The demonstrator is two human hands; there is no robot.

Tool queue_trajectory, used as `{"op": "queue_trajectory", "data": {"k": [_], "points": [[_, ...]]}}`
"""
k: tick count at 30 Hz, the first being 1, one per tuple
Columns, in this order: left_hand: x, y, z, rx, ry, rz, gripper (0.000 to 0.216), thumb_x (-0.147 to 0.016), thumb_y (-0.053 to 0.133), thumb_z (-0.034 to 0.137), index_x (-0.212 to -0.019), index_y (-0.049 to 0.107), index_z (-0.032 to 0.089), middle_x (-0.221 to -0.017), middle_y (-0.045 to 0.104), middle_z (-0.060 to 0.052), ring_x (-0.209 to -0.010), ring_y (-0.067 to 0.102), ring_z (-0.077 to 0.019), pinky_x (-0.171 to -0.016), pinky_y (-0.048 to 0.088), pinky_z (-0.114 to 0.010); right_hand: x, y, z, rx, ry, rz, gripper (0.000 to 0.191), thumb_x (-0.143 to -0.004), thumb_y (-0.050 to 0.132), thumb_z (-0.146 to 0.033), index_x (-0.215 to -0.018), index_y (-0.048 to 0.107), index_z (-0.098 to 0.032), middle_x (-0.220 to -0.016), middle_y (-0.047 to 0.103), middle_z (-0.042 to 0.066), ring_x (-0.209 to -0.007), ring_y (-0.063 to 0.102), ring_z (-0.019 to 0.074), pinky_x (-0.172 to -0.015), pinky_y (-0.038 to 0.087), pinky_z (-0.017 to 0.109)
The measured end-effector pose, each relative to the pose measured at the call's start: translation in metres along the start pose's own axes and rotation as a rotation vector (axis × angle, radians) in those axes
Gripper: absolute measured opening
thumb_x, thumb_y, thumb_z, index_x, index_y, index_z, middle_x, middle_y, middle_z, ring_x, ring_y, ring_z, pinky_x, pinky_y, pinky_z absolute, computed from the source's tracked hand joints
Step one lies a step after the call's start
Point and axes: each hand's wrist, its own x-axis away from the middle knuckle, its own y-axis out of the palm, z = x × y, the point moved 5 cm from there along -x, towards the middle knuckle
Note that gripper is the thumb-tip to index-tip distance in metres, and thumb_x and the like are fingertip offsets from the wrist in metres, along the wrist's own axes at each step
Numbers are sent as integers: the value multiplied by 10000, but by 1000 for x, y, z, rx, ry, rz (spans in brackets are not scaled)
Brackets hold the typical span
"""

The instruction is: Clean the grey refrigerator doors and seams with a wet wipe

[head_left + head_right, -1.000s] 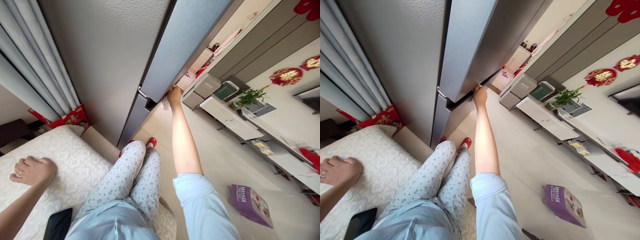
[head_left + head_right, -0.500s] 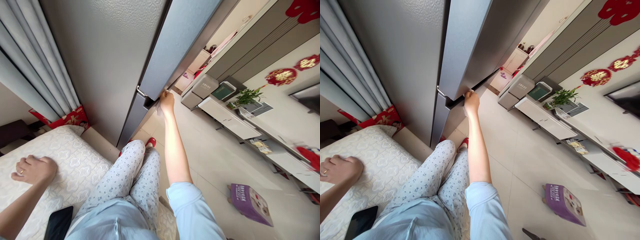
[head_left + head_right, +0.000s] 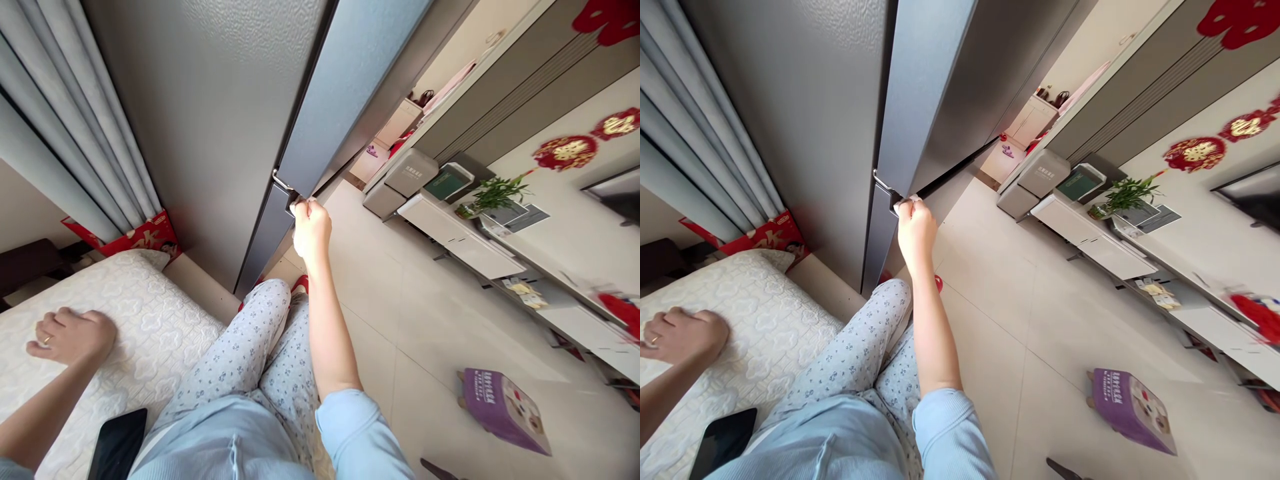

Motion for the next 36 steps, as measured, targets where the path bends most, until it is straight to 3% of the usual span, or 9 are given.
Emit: {"op": "queue_trajectory", "data": {"k": [6, 19, 27, 36], "points": [[0, -1, 1, 5, -1, 4, 643, -983, 280, 395, -1415, 521, -17, -1487, 459, -294, -1474, 360, -385, -1226, 213, -660, 16, 2, -9, 66, -9, -10, 348, -991, 333, -360, -803, 592, -225, -945, 739, 37, -813, 631, 185, -798, 423, 278], [3, -7, 7, -7, 25, -17, 653, -985, 260, 384, -1426, 506, -29, -1482, 451, -297, -1469, 353, -390, -1222, 218, -651, -2, -5, -19, 243, -11, 12, 294, -927, 422, -295, -644, 425, -214, -691, 589, 59, -789, 626, 238, -784, 439, 313], [3, -6, 6, 9, 19, 3, 659, -969, 234, 412, -1405, 512, 3, -1489, 445, -283, -1467, 344, -378, -1228, 204, -638, -43, -14, 0, 251, 149, 17, 238, -893, 487, -231, -668, 415, -213, -681, 496, 61, -875, 621, 287, -849, 473, 385], [5, -8, 5, 65, 54, 36, 608, -996, 293, 384, -1410, 514, -2, -1495, 441, -306, -1470, 350, -391, -1217, 198, -677, -86, -18, 29, 236, 108, 63, 244, -944, 421, -278, -713, 445, -200, -703, 491, 41, -861, 601, 211, -887, 493, 354]]}}
